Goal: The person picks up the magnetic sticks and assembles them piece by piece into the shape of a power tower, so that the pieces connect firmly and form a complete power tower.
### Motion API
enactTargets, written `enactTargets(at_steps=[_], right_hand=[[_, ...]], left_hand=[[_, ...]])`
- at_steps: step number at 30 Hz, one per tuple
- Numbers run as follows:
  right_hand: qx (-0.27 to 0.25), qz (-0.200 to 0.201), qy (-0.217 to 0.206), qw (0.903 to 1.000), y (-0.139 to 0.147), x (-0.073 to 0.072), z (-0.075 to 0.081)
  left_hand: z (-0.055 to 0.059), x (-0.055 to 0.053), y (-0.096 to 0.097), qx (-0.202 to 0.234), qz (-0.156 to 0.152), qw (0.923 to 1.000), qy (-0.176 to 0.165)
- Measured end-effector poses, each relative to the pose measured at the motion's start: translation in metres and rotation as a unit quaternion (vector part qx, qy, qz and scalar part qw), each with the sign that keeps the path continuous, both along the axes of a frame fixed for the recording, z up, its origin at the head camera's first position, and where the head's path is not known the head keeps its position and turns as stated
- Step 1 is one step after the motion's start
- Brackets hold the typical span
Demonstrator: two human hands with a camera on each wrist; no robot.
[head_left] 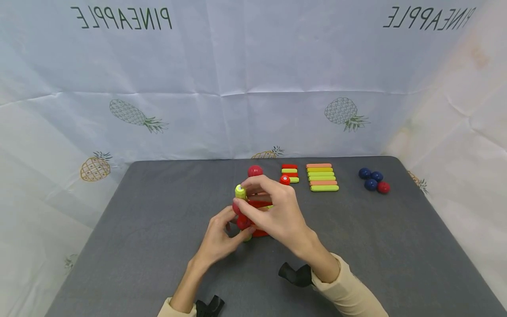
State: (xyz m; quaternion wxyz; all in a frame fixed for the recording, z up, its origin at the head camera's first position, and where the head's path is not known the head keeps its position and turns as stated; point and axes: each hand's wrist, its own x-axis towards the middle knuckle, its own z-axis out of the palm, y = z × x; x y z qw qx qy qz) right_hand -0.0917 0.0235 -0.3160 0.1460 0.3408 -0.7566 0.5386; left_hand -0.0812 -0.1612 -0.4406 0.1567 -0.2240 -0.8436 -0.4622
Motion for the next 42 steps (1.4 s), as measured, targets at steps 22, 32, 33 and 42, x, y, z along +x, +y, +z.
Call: enactTargets(at_steps=[22,32,33,42], right_hand=[[0.015,-0.202,0.055,0.9777,0.067,-0.056,-0.003],[0.313,-0.155,-0.095,0.9323,0.081,-0.139,-0.107],[0.323,-0.156,-0.096,0.9284,0.082,-0.141,-0.112],[0.368,-0.177,-0.084,0.9092,0.083,-0.147,-0.130]], left_hand=[[0.005,-0.004,-0.029,0.073,0.104,0.9905,-0.054],[0.012,0.000,-0.027,0.061,0.139,0.9839,-0.094],[0.013,0.002,-0.027,0.041,0.121,0.9855,-0.112],[0.017,0.013,0.004,-0.035,0.133,0.9694,-0.204]])
